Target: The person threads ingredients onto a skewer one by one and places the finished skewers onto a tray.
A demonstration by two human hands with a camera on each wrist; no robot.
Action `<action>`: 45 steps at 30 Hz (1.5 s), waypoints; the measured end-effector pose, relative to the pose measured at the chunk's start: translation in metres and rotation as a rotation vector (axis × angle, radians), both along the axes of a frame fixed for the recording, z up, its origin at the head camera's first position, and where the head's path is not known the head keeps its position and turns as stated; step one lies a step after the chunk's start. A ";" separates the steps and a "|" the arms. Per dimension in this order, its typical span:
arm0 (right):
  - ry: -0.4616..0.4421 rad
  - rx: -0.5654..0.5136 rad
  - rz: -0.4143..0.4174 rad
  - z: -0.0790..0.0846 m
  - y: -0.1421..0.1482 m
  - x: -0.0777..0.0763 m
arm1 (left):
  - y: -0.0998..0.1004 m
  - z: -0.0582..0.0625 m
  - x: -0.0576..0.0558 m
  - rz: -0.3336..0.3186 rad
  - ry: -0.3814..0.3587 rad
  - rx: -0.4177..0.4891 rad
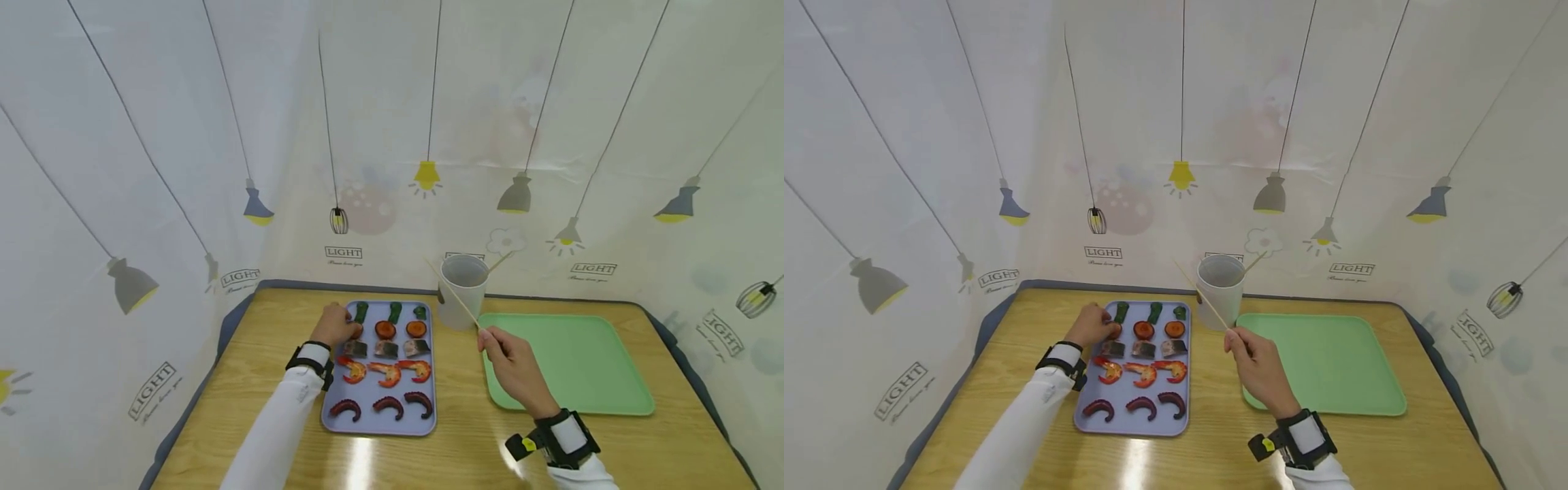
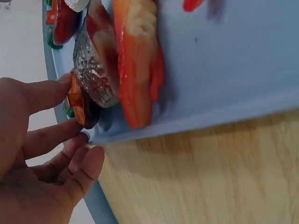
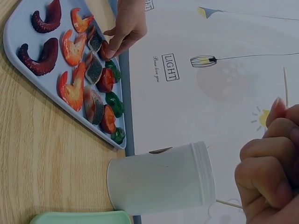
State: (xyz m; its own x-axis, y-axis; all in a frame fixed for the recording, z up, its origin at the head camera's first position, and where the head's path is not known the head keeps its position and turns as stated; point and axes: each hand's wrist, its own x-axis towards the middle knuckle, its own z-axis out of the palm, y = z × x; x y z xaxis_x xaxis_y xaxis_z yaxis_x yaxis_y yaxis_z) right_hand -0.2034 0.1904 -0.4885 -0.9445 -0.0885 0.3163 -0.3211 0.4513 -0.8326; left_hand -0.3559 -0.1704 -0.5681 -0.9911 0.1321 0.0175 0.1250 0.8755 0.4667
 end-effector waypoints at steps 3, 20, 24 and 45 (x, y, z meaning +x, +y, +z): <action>0.010 0.001 -0.012 -0.002 0.002 -0.001 | 0.002 0.003 0.001 0.016 -0.010 -0.054; -0.015 -0.006 -0.031 -0.005 0.008 0.004 | 0.004 0.010 0.009 0.041 0.009 0.061; -0.018 -0.014 -0.026 -0.006 0.010 0.004 | 0.004 0.008 0.013 0.067 0.024 0.133; 0.001 -0.007 -0.005 0.005 0.011 0.010 | 0.013 0.073 0.047 0.004 0.062 0.932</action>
State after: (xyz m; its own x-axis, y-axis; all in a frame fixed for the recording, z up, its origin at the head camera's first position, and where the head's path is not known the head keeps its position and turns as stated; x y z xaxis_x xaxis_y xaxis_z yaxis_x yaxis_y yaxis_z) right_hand -0.1937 0.2011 -0.4838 -0.9448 -0.0817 0.3174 -0.3194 0.4466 -0.8358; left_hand -0.3091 -0.1573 -0.4953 -0.9853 0.0342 0.1675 0.1708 0.1513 0.9736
